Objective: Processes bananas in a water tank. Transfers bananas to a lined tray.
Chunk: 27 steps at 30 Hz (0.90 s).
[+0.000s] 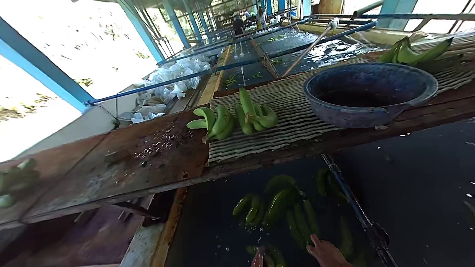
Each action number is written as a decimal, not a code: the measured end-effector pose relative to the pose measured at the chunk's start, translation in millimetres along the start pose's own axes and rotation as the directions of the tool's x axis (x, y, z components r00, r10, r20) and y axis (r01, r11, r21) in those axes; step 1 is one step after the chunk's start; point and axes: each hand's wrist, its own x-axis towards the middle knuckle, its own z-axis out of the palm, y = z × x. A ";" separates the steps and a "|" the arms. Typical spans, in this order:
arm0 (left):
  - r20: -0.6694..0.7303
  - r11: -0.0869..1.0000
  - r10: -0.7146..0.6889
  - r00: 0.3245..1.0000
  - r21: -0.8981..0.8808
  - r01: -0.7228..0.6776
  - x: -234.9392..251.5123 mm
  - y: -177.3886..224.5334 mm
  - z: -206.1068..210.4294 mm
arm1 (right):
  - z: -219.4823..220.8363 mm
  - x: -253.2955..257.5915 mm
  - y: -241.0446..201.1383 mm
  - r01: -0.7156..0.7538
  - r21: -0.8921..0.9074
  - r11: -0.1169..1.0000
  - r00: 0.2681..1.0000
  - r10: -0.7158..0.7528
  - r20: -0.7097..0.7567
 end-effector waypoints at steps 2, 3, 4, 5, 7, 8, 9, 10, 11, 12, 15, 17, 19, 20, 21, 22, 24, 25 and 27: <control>0.029 0.992 -0.040 0.999 -0.118 0.043 -3.4 2.9 5.9 | -1.4 -0.6 -4.6 -0.033 0.017 0.999 0.998 0.032 0.061; 0.040 0.994 -0.044 0.998 -0.101 0.048 -8.0 6.0 8.9 | -2.6 -2.7 -7.8 -0.019 -0.010 1.000 0.996 0.019 0.087; 0.049 0.998 -0.046 0.998 -0.041 0.048 -9.5 7.2 11.3 | -4.1 -5.4 -11.5 0.013 -0.049 0.999 0.994 -0.007 0.112; 0.054 0.998 -0.050 0.997 0.045 0.047 -8.5 7.0 14.5 | -4.3 -7.6 -14.2 0.049 -0.082 0.995 0.992 -0.039 0.123; 0.035 0.978 -0.047 0.998 0.205 0.039 -7.7 8.3 25.7 | -1.9 -8.9 -17.6 0.099 -0.104 0.990 0.989 -0.086 0.124; 0.021 0.965 -0.032 0.999 0.261 0.025 -6.6 8.5 33.4 | 0.4 -8.6 -18.7 0.114 -0.096 0.989 0.988 -0.103 0.114; 0.012 0.953 -0.031 0.999 0.301 0.026 -5.8 9.4 41.2 | 2.6 -8.1 -19.6 0.126 -0.080 0.989 0.988 -0.118 0.104; 0.009 0.943 -0.032 0.999 0.331 0.027 -4.8 9.6 48.6 | 3.8 -7.5 -20.7 0.135 -0.068 0.988 0.987 -0.128 0.098; 0.015 0.927 -0.036 0.999 0.375 0.028 -4.2 9.9 55.5 | 3.8 -7.5 -22.4 0.138 -0.058 0.989 0.986 -0.132 0.099; 0.021 0.904 -0.044 0.999 0.426 0.031 -4.9 10.3 62.2 | 3.9 -7.6 -24.0 0.140 -0.052 0.989 0.986 -0.134 0.103; 0.044 0.809 -0.018 0.999 0.587 -0.011 -15.9 16.0 76.4 | 2.4 -10.5 -29.2 0.190 -0.052 0.980 0.973 -0.181 0.141; 0.033 0.798 0.015 0.999 0.602 -0.032 -21.3 23.3 81.2 | 1.4 -12.7 -31.4 0.209 -0.042 0.977 0.966 -0.200 0.162; -0.017 0.813 0.028 0.999 0.582 -0.013 -21.3 27.3 84.6 | 0.4 -14.7 -33.2 0.205 -0.033 0.978 0.966 -0.197 0.166; -0.035 0.808 0.023 0.999 0.590 0.002 -19.7 29.2 86.0 | -1.5 -15.0 -33.8 0.196 -0.028 0.980 0.968 -0.189 0.165; -0.050 0.800 0.016 0.999 0.600 0.017 -18.9 30.8 87.1 | -3.4 -15.6 -34.1 0.190 -0.017 0.982 0.970 -0.185 0.159; -0.070 0.802 0.015 0.997 0.596 0.030 -17.9 31.6 87.9 | -5.0 -15.4 -33.6 0.188 0.002 0.982 0.971 -0.186 0.149; -0.121 0.854 0.035 0.992 0.519 0.033 -14.0 30.2 87.6 | -7.2 -15.1 -32.5 0.197 0.029 0.980 0.973 -0.199 0.119; -0.137 0.873 0.047 0.989 0.486 0.026 -11.9 29.4 87.2 | -8.3 -15.5 -32.7 0.192 0.041 0.981 0.975 -0.195 0.109; -0.156 0.888 0.098 0.983 0.460 -0.015 -8.7 29.1 87.7 | -9.8 -16.6 -34.1 0.165 0.046 0.985 0.981 -0.169 0.097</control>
